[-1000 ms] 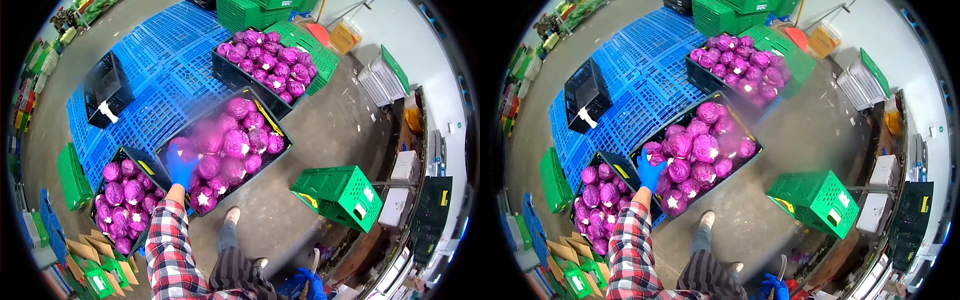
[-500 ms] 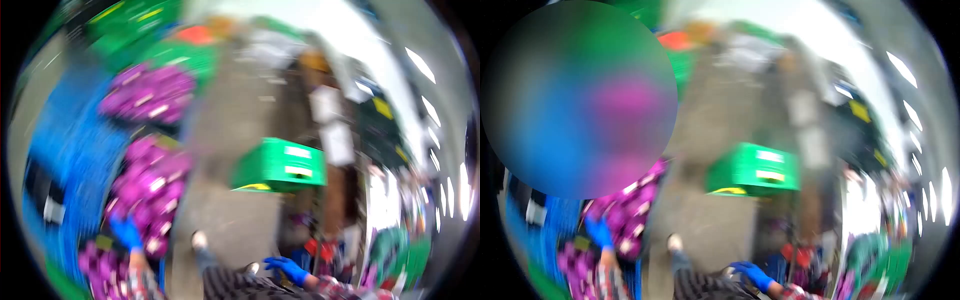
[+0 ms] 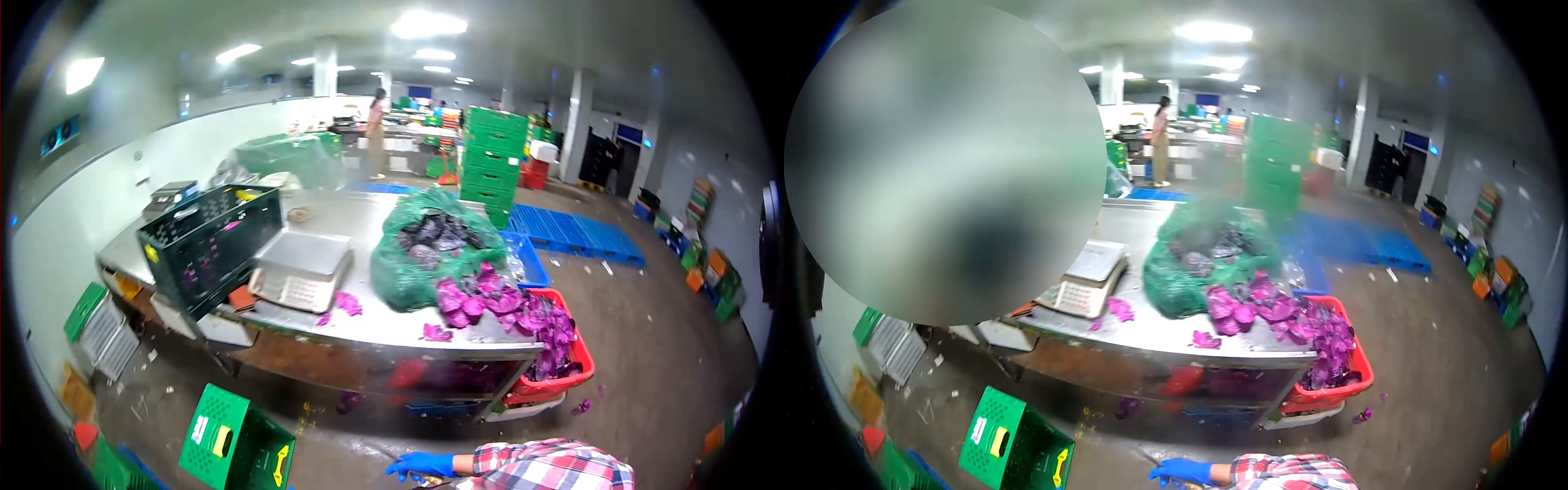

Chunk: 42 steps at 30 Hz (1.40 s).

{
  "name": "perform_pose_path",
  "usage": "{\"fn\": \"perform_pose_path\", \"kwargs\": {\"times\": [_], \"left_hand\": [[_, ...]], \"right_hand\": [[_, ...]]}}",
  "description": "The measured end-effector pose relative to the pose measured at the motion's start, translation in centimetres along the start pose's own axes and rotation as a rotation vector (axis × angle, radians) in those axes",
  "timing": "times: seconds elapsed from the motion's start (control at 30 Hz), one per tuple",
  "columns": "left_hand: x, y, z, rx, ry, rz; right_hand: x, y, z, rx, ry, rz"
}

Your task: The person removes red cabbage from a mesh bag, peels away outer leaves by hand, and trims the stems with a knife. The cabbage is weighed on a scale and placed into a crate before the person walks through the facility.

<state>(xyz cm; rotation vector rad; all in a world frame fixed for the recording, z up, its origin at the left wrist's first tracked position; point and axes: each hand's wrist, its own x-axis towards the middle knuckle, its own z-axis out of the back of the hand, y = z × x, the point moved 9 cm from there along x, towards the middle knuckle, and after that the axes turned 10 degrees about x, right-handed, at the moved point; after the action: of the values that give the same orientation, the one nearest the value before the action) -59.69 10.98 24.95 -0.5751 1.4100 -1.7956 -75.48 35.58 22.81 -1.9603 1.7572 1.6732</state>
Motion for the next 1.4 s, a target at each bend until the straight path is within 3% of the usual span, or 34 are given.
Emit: {"fn": "perform_pose_path", "kwargs": {"times": [0.03,0.07,0.13,0.2,0.27,0.33,0.4,0.53,0.63,0.7,0.8,0.83,0.87,0.9,0.97,1.0,1.03,1.07,1.13,1.2,1.23,1.27,1.3,1.33,1.4], "left_hand": [[1.9,-0.9,-2.8,-0.012,0.038,-0.018],[3.5,-2.2,-5.4,-0.022,0.073,-0.033],[5.7,-7.5,-11.1,0.063,0.164,-0.201],[6.9,-12.2,-17.2,0.006,0.323,-0.227],[9.9,-11.6,-23.8,0.042,0.284,-0.264],[9.3,-17.7,-29.2,0.046,0.406,-0.390],[10.4,-19.6,-34.1,-0.005,0.498,-0.423],[15.3,-21.9,-41.2,-0.010,0.483,-0.435],[18.6,-27.5,-46.2,-0.146,0.437,-0.597],[18.5,-34.6,-50.3,-0.127,0.503,-0.772],[19.2,-42.2,-58.4,0.051,0.593,-1.119],[20.7,-43.3,-61.6,0.076,0.622,-1.124],[22.5,-43.8,-64.5,0.102,0.648,-1.133],[25.3,-42.8,-67.7,0.201,0.647,-1.107],[30.3,-40.6,-73.7,0.395,0.697,-1.039],[32.3,-39.1,-76.1,0.494,0.755,-0.997],[33.8,-37.3,-78.6,0.424,0.904,-0.918],[33.4,-37.2,-79.4,0.612,1.019,-0.885],[32.5,-39.1,-79.9,0.656,1.165,-0.834],[34.6,-37.6,-82.0,0.664,1.247,-0.834],[35.8,-36.0,-82.9,0.693,1.323,-0.745],[35.5,-35.1,-82.9,0.603,1.460,-0.500],[34.8,-35.5,-81.8,0.514,1.486,-0.375],[33.8,-35.6,-81.0,0.430,1.502,-0.246],[33.9,-35.1,-80.2,0.384,1.445,-0.204]], "right_hand": [[-1.1,0.4,3.2,0.064,-0.005,0.163],[-3.2,1.8,6.0,-0.002,-0.184,0.173],[-6.2,1.9,11.8,0.083,-0.324,0.205],[-8.8,1.8,16.2,0.244,-0.460,0.258],[-10.9,2.4,18.9,0.369,-0.469,0.328],[-12.0,3.3,21.5,0.405,-0.485,0.432],[-14.0,6.9,23.0,0.376,-0.524,0.492],[-16.4,15.9,27.4,0.378,-0.601,0.601],[-15.1,21.3,31.7,0.352,-0.724,0.514],[-10.8,24.2,33.8,0.406,-0.631,0.567],[-2.5,25.9,33.8,0.300,-0.358,0.286],[0.5,24.9,34.1,0.316,-0.272,0.234],[0.9,26.1,34.1,0.161,-0.334,0.281],[4.2,25.5,37.9,-0.015,-0.424,0.463],[4.8,24.4,43.2,0.053,-0.558,0.500],[1.7,24.8,44.2,0.316,-0.587,0.368],[-1.8,26.1,45.1,0.448,-0.565,0.460],[-3.3,25.3,47.4,0.339,-0.606,0.476],[-6.1,23.8,51.8,0.247,-0.602,0.706],[-10.6,21.1,55.7,0.342,-0.837,0.384],[-15.1,20.9,56.4,0.274,-1.085,0.217],[-16.7,20.1,58.8,0.314,-1.134,0.340],[-19.5,19.6,59.9,0.315,-1.262,0.391],[-20.0,17.7,63.9,0.015,-1.281,0.497],[-26.3,17.6,64.1,-0.184,-1.653,0.392]]}}
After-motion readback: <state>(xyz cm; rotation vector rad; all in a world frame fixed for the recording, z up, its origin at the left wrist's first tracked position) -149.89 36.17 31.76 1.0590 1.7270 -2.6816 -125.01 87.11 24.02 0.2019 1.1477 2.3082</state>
